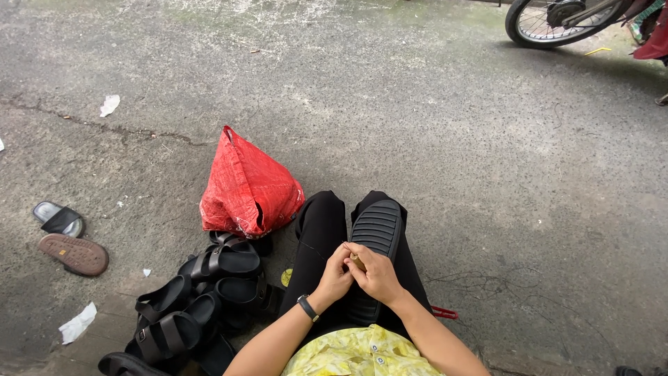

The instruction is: Hand-stitching the sole of a sandal using a needle and thread while sitting on the ground.

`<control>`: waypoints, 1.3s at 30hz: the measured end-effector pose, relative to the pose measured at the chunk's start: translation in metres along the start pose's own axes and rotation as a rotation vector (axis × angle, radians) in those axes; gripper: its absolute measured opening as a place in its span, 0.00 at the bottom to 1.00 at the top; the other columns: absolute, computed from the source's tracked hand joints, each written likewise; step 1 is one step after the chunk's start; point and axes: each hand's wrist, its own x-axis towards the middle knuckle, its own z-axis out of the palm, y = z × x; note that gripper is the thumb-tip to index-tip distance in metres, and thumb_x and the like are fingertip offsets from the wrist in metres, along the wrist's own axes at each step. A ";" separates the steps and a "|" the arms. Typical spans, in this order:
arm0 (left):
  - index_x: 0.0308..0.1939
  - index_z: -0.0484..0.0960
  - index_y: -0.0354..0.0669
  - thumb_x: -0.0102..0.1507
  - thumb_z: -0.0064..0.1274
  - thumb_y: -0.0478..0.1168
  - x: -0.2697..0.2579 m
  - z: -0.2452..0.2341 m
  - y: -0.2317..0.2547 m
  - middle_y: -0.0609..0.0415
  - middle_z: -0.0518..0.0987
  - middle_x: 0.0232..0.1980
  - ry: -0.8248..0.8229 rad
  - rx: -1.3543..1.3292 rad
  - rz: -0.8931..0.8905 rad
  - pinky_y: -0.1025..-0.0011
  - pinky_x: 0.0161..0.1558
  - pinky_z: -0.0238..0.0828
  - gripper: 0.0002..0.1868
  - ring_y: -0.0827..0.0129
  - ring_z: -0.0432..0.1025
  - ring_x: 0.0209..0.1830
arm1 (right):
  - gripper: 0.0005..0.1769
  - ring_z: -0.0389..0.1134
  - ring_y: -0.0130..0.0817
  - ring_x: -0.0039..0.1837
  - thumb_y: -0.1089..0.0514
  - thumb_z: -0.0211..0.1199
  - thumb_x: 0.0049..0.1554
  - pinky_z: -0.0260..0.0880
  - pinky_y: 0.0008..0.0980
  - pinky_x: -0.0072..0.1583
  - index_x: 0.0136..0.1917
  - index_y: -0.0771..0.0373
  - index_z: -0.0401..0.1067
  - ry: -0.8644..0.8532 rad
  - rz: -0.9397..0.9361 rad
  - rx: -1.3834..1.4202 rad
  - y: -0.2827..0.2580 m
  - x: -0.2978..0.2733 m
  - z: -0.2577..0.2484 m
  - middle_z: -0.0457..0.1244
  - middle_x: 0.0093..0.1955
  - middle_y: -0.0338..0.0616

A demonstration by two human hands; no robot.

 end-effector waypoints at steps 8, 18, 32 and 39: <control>0.37 0.77 0.39 0.57 0.54 0.28 0.000 0.000 -0.001 0.48 0.72 0.36 -0.007 0.010 -0.011 0.62 0.41 0.68 0.06 0.57 0.70 0.37 | 0.16 0.71 0.51 0.41 0.57 0.61 0.53 0.71 0.42 0.40 0.56 0.56 0.69 0.003 -0.004 0.003 0.003 -0.001 0.001 0.68 0.37 0.48; 0.41 0.80 0.42 0.61 0.51 0.34 0.004 -0.002 0.027 0.53 0.74 0.37 0.001 0.051 -0.128 0.75 0.31 0.67 0.06 0.70 0.70 0.30 | 0.20 0.61 0.27 0.21 0.69 0.54 0.53 0.65 0.24 0.26 0.59 0.62 0.65 0.283 0.247 0.673 0.011 -0.019 -0.011 0.65 0.31 0.47; 0.50 0.75 0.44 0.61 0.52 0.46 -0.004 -0.003 0.069 0.53 0.66 0.46 -0.035 0.193 -0.187 0.73 0.41 0.68 0.17 0.69 0.66 0.31 | 0.19 0.66 0.36 0.41 0.61 0.57 0.59 0.67 0.29 0.44 0.63 0.67 0.64 0.352 0.638 0.195 0.089 -0.111 -0.032 0.64 0.46 0.51; 0.61 0.66 0.37 0.46 0.38 0.72 0.001 -0.008 0.114 0.42 0.65 0.58 -0.250 0.444 -0.286 0.52 0.50 0.66 0.51 0.46 0.67 0.54 | 0.18 0.65 0.50 0.46 0.68 0.51 0.62 0.67 0.40 0.42 0.64 0.76 0.55 0.302 0.748 0.356 0.009 -0.058 -0.030 0.61 0.53 0.66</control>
